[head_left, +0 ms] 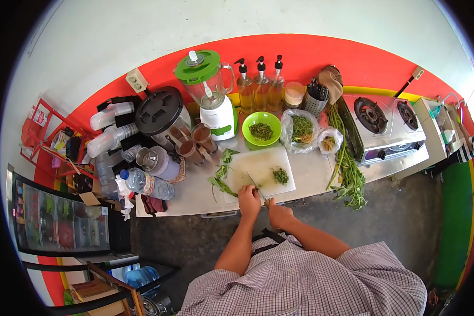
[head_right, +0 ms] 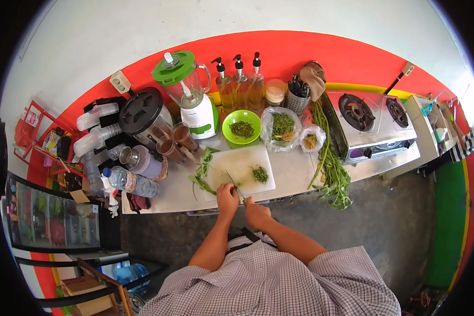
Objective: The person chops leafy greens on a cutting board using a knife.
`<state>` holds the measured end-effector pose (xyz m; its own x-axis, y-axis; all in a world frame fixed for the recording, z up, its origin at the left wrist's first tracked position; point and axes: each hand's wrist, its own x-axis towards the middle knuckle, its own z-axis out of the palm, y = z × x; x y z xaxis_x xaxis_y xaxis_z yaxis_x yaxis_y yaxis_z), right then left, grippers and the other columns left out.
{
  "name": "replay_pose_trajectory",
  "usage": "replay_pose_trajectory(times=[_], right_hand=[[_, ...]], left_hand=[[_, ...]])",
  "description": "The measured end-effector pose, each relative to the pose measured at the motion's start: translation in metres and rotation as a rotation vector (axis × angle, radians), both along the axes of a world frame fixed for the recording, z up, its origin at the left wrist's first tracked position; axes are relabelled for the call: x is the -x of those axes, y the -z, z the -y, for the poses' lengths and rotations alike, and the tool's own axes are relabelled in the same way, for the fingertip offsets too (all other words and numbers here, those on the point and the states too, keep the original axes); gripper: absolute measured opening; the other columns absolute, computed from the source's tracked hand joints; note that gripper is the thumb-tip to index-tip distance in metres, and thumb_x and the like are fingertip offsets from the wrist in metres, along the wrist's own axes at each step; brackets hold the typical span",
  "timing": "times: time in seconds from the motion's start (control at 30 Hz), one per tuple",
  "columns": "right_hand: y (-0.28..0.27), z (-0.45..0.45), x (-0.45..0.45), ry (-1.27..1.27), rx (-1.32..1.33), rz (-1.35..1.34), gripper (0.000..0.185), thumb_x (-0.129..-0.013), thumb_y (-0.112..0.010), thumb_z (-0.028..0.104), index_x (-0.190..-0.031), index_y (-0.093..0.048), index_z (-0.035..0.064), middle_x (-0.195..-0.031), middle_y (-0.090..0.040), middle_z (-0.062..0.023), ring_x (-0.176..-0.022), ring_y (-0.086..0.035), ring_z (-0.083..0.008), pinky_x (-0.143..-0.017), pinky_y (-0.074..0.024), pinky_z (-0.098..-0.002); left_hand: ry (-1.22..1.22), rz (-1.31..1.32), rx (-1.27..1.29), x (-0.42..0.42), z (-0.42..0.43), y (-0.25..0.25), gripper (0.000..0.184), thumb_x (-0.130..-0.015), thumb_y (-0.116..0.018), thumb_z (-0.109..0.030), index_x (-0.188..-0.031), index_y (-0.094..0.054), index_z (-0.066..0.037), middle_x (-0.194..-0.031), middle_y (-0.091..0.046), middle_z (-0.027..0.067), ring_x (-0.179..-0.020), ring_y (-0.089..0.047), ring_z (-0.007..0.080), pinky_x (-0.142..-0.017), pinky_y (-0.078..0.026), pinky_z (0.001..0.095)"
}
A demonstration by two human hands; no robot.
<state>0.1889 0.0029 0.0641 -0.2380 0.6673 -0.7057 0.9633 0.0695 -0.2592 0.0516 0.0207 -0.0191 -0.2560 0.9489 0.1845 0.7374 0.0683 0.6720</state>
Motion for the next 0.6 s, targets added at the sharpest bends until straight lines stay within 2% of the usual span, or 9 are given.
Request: replay_pose_trajectory(times=[0.17,0.3,0.4,0.6], right_hand=[[0.015,0.011,-0.001,-0.001,-0.006,0.033,0.07,-0.086,-0.067,0.012,-0.141,-0.027,-0.0036,-0.118,-0.069,-0.0253,-0.109,-0.069,-0.0373,-0.091,-0.0551,-0.0459],[-0.007,0.01,0.001,-0.014,0.014,0.037,0.077,-0.086,-0.066,0.012,-0.146,-0.023,-0.0058,-0.117,-0.069,-0.0245,-0.108,-0.069,-0.0372,-0.09,-0.0553,-0.0454],[0.012,0.019,0.001,-0.001,-0.007,0.044,0.08,-0.086,-0.065,0.012,-0.149,-0.02,-0.0071,-0.117,-0.069,-0.024,-0.107,-0.07,-0.037,-0.09,-0.0553,-0.0456],[0.008,0.002,0.004,-0.072,0.037,0.052,0.076,-0.088,-0.064,0.013,-0.147,-0.021,-0.0072,-0.117,-0.069,-0.0253,-0.106,-0.07,-0.037,-0.09,-0.0555,-0.0455]], left_hand=[[-0.002,0.046,-0.06,-0.003,0.005,-0.005,0.016,-0.084,-0.065,0.0,-0.1,-0.068,-0.001,-0.096,-0.064,0.0153,-0.094,-0.058,0.0374,-0.083,-0.049,0.0458],[-0.002,0.068,-0.048,0.001,0.007,-0.007,0.014,-0.084,-0.066,-0.001,-0.097,-0.071,-0.001,-0.095,-0.064,0.0142,-0.094,-0.059,0.0369,-0.084,-0.049,0.0455],[-0.023,0.051,-0.102,-0.001,0.009,-0.003,0.012,-0.084,-0.067,-0.002,-0.094,-0.072,-0.001,-0.095,-0.065,0.0131,-0.094,-0.059,0.0359,-0.084,-0.05,0.0446],[-0.018,0.009,-0.041,-0.001,0.011,-0.005,0.012,-0.085,-0.067,-0.006,-0.095,-0.073,-0.002,-0.095,-0.065,0.0128,-0.095,-0.06,0.0355,-0.084,-0.051,0.0434]])
